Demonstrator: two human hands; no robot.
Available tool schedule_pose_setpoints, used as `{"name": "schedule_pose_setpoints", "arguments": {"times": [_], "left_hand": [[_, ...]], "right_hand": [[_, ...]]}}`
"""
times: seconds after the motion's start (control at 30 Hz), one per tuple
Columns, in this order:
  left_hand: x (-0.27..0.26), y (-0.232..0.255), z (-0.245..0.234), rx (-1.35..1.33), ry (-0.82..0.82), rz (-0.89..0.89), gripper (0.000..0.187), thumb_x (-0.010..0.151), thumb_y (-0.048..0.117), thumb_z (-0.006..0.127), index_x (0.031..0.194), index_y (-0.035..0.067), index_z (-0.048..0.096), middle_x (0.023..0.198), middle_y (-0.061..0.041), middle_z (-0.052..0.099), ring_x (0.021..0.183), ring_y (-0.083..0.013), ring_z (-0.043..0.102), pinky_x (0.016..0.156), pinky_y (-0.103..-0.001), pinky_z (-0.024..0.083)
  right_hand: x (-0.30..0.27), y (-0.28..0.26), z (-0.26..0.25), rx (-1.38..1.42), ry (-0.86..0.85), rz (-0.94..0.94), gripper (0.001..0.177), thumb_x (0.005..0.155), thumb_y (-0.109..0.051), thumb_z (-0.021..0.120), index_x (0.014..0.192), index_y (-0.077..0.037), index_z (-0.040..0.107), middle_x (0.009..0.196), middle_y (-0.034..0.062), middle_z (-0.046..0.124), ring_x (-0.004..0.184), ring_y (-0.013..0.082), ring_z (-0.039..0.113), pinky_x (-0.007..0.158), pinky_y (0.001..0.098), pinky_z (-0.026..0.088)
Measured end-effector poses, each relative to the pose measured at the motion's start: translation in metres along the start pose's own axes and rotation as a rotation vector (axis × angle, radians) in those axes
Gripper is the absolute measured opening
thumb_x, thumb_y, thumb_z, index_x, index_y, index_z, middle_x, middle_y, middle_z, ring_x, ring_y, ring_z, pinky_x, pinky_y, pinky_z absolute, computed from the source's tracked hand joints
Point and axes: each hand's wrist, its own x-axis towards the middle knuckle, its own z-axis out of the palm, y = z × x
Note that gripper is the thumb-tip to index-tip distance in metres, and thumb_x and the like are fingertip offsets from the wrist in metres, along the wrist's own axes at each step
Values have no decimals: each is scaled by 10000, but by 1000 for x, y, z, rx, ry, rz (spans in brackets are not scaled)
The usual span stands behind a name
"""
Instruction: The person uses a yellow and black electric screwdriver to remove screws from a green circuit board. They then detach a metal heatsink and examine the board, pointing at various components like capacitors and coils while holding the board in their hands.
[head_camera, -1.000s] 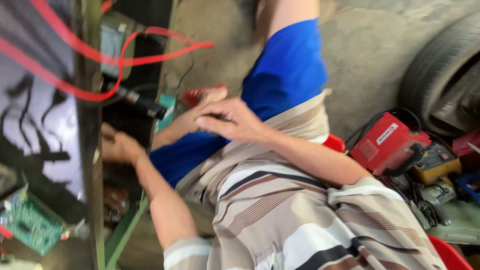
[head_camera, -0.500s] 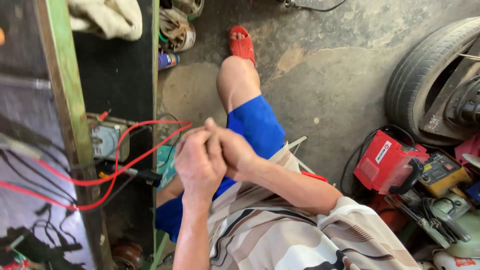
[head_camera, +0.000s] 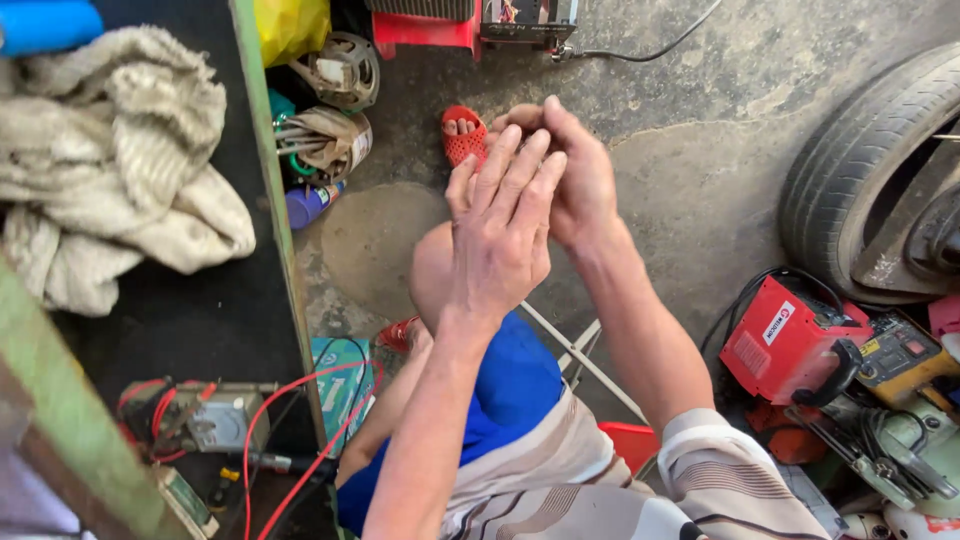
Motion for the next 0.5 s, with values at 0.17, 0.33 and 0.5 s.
{"name": "schedule_pose_setpoints", "arguments": {"times": [0.17, 0.33, 0.5], "left_hand": [[18, -22, 15, -348, -36, -276, 235, 1101, 87, 473, 1241, 6, 643, 1251, -148, 654, 1189, -333, 622, 1068, -447, 475], [23, -44, 17, -441, -156, -339, 131, 1035, 53, 586, 1101, -25, 668, 1064, -144, 726, 981, -307, 702, 920, -414, 552], [35, -60, 18, -379, -261, -439, 122, 1003, 71, 626, 1071, -23, 664, 1010, -153, 710, 927, -312, 694, 858, -406, 551]], "right_hand": [[82, -56, -18, -94, 327, -101, 235, 991, -147, 589, 895, 45, 684, 906, 202, 698, 790, 281, 708, 722, 323, 614], [178, -94, -86, -165, 490, -271, 188, 946, -124, 633, 813, -3, 687, 826, 154, 702, 698, 250, 682, 581, 305, 536], [257, -102, -146, -265, 351, -298, 77, 916, 48, 667, 917, -13, 714, 824, 133, 666, 797, 238, 648, 760, 362, 590]]}}
